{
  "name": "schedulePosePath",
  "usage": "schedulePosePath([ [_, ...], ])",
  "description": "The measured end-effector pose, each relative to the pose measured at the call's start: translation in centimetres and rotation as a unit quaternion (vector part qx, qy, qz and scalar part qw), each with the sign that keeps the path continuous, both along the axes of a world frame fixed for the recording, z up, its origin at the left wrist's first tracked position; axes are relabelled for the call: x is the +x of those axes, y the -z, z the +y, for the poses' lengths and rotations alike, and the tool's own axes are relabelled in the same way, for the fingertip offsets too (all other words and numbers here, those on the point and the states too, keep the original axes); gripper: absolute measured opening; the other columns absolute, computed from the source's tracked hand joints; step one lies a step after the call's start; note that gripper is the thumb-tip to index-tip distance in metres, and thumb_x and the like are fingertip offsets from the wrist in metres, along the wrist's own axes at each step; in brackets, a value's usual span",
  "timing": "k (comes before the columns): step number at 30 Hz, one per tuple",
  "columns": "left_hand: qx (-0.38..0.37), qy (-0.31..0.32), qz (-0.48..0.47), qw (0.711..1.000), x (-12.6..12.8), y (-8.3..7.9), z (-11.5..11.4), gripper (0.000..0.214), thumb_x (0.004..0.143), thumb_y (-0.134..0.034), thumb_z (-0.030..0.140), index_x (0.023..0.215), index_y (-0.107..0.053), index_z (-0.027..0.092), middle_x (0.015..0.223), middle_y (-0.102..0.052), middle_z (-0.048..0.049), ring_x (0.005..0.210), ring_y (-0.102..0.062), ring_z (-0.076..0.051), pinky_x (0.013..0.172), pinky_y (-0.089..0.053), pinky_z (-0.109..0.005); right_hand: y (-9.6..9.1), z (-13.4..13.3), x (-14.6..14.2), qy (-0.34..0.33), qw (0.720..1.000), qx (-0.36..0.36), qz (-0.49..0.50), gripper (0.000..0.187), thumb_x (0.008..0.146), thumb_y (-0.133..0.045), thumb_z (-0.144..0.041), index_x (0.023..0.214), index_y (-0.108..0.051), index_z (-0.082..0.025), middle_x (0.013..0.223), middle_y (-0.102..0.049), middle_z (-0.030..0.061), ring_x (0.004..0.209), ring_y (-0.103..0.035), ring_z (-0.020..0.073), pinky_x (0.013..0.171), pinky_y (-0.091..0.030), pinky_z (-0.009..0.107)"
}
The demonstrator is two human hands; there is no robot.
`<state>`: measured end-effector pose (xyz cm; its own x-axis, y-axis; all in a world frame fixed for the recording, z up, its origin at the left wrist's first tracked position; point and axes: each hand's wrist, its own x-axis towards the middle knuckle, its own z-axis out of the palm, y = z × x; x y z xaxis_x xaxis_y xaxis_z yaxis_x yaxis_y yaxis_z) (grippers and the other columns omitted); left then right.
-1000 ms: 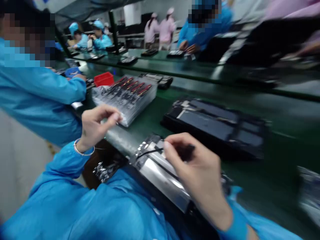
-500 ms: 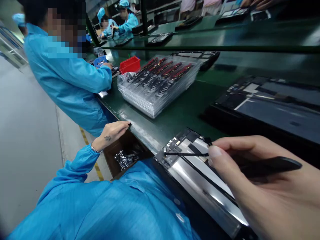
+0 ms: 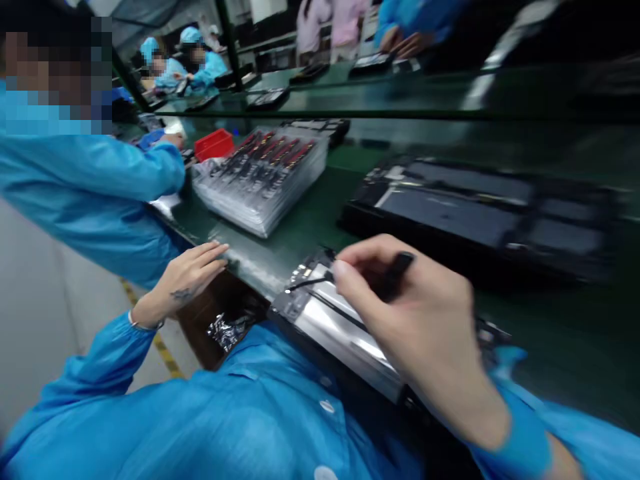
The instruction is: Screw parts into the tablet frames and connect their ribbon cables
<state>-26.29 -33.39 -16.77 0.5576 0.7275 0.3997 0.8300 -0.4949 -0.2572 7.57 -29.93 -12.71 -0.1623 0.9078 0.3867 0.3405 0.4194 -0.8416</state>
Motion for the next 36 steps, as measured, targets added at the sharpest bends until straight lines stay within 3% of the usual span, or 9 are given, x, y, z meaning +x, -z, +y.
schedulePosePath([
  [3, 0.097, 0.091, -0.013, 0.991, 4.9, -2.5, 1.2, 0.019, 0.099, -0.057, 0.022, 0.115, -0.064, 0.014, 0.096, -0.073, -0.0076, 0.082, -0.069, -0.017, 0.071, -0.052, -0.03, -0.5, 0.5, -0.6, -0.009, 0.996, -0.035, 0.086, 0.015, 0.084, -0.069, -0.031, 0.074, -0.065, -0.021, 0.06, -0.059, -0.0019, 0.053, -0.052, 0.0124, 0.051, -0.039, 0.027],
  [6, 0.197, 0.168, -0.019, 0.966, 10.5, -4.6, 2.7, 0.023, 0.099, -0.06, 0.033, 0.104, -0.065, 0.011, 0.062, -0.056, 0.0011, 0.056, -0.051, -0.015, 0.054, -0.036, -0.032, -0.6, 0.8, -0.8, -0.005, 0.988, -0.051, 0.142, 0.016, 0.084, -0.07, -0.031, 0.075, -0.063, -0.02, 0.059, -0.058, -0.0023, 0.05, -0.048, 0.0108, 0.047, -0.038, 0.025],
  [9, 0.233, 0.167, -0.004, 0.958, 14.4, -5.6, 4.2, 0.02, 0.099, -0.057, 0.029, 0.085, -0.063, 0.016, 0.059, -0.049, 0.0016, 0.055, -0.047, -0.015, 0.054, -0.032, -0.034, -0.4, 0.8, -0.7, -0.004, 0.985, -0.044, 0.169, 0.015, 0.085, -0.07, -0.03, 0.076, -0.063, -0.02, 0.062, -0.06, -0.0019, 0.051, -0.048, 0.0106, 0.048, -0.039, 0.025],
  [13, 0.238, 0.176, -0.025, 0.955, 15.7, -5.4, 5.8, 0.021, 0.097, -0.055, 0.015, 0.077, -0.062, 0.017, 0.057, -0.048, 0.0019, 0.054, -0.046, -0.013, 0.054, -0.031, -0.033, -0.1, 1.1, -0.6, -0.026, 0.98, -0.035, 0.196, 0.016, 0.089, -0.067, -0.033, 0.08, -0.063, -0.02, 0.064, -0.06, -0.0013, 0.052, -0.047, 0.0112, 0.048, -0.039, 0.026],
  [17, 0.057, 0.212, -0.259, 0.941, 15.0, -5.2, 6.9, 0.018, 0.1, -0.056, 0.023, 0.09, -0.07, 0.016, 0.062, -0.059, 0.0022, 0.053, -0.048, -0.009, 0.05, -0.035, -0.025, 0.1, 2.3, -0.1, -0.032, 0.986, 0.009, 0.162, 0.02, 0.095, -0.061, -0.038, 0.09, -0.069, -0.02, 0.078, -0.066, 0.0022, 0.066, -0.056, 0.0144, 0.06, -0.045, 0.029],
  [21, -0.162, 0.176, -0.497, 0.834, 14.9, -5.5, 7.6, 0.022, 0.095, -0.065, 0.036, 0.093, -0.076, 0.017, 0.069, -0.068, 0.0, 0.054, -0.051, -0.008, 0.047, -0.037, -0.021, 0.4, 3.5, 0.3, -0.073, 0.992, 0.041, 0.096, 0.014, 0.091, -0.068, -0.034, 0.092, -0.075, -0.022, 0.088, -0.071, 0.0039, 0.083, -0.064, 0.0196, 0.07, -0.048, 0.032],
  [25, -0.209, 0.177, -0.566, 0.777, 15.5, -5.4, 7.8, 0.021, 0.092, -0.068, 0.035, 0.09, -0.079, 0.017, 0.08, -0.073, -0.0039, 0.061, -0.056, -0.01, 0.05, -0.041, -0.022, 0.8, 3.5, 0.4, -0.073, 0.988, 0.085, 0.107, 0.009, 0.089, -0.071, -0.027, 0.083, -0.074, -0.022, 0.08, -0.07, 0.0023, 0.076, -0.062, 0.018, 0.067, -0.048, 0.032],
  [32, -0.163, 0.167, -0.52, 0.822, 15.3, -5.0, 7.4, 0.018, 0.093, -0.067, 0.034, 0.096, -0.079, 0.02, 0.066, -0.066, 0.0006, 0.048, -0.044, -0.007, 0.043, -0.033, -0.021, 0.3, 2.6, 1.4, -0.018, 0.996, 0.06, 0.063, 0.005, 0.089, -0.07, -0.026, 0.088, -0.073, -0.022, 0.079, -0.068, 0.0016, 0.073, -0.061, 0.0173, 0.065, -0.047, 0.032],
  [36, -0.14, 0.216, -0.431, 0.865, 15.0, -4.8, 7.9, 0.016, 0.096, -0.063, 0.026, 0.104, -0.075, 0.019, 0.063, -0.064, 0.0034, 0.046, -0.043, -0.006, 0.042, -0.033, -0.021, -0.3, 2.3, 2.7, -0.021, 0.997, 0.069, -0.008, 0.011, 0.092, -0.065, -0.023, 0.082, -0.069, -0.024, 0.083, -0.067, 0.0023, 0.08, -0.061, 0.0186, 0.071, -0.048, 0.034],
])
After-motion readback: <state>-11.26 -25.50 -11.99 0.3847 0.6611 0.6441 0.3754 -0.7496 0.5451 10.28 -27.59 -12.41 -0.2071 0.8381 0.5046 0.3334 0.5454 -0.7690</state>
